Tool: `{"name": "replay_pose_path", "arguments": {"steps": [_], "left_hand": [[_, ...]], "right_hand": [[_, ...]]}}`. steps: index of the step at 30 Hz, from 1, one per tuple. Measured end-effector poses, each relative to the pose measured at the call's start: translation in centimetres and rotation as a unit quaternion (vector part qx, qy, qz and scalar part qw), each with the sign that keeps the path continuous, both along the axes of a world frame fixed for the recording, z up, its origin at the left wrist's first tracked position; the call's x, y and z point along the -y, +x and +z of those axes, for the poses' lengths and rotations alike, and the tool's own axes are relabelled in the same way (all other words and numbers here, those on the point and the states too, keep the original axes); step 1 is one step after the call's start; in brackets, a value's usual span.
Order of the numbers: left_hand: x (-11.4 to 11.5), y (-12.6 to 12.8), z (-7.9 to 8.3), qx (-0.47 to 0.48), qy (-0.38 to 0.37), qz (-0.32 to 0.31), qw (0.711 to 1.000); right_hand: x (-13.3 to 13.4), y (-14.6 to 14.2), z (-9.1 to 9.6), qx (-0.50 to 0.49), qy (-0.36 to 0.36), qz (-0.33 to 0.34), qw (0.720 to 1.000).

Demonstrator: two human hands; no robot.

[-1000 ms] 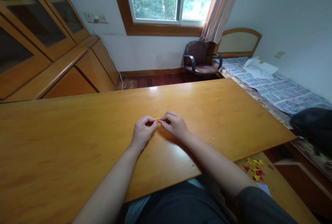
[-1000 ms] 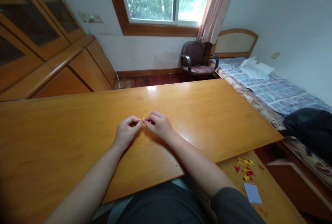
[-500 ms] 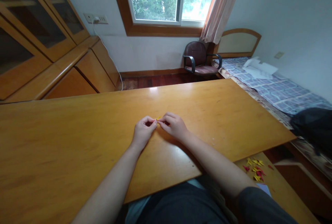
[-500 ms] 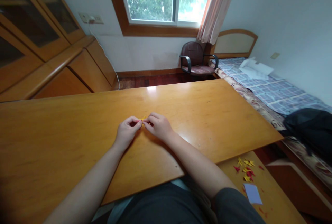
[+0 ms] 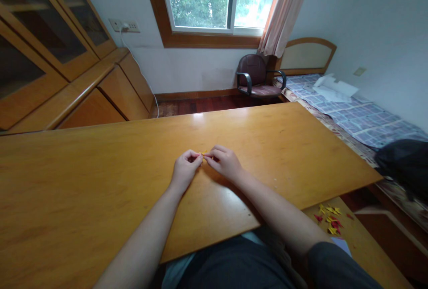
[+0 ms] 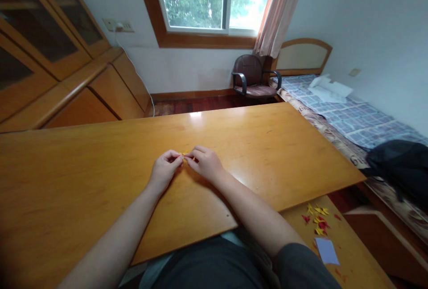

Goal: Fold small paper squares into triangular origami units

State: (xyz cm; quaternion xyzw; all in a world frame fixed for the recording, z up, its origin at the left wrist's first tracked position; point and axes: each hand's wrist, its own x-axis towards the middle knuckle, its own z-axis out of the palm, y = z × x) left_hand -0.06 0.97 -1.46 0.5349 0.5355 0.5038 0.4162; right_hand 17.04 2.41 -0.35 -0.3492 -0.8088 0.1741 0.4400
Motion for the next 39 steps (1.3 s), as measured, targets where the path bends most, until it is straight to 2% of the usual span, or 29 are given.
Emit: {"name": "replay_pose_path", "arguments": {"steps": [5, 10, 16, 21, 27, 39], "left_hand": [[0.1, 0.1, 0.6, 0.013, 0.021, -0.006, 1.000], [0.3, 0.0, 0.8, 0.023, 0.038, 0.001, 0.999], [0.2, -0.5, 0.3, 0.038, 0.066, 0.008, 0.997], [0.0, -0.7, -0.3, 0.079, 0.063, 0.009, 0.995], [0.0, -0.5, -0.1, 0.127, 0.052, 0.005, 0.991], [0.0, -0.5, -0.2, 0.147, 0.042, -0.012, 0.988]], "right_hand": [[-0.2, 0.2, 0.1, -0.039, -0.019, -0.010, 0.999], [-0.3, 0.4, 0.2, -0.073, -0.018, 0.007, 0.997], [-0.3, 0.7, 0.4, -0.085, -0.032, 0.016, 0.996], [-0.4, 0.8, 0.3, -0.083, -0.034, 0.021, 0.996], [-0.4, 0.7, 0.1, -0.108, -0.036, 0.030, 0.993], [-0.6, 0.8, 0.3, -0.141, -0.083, 0.019, 0.986]]}}
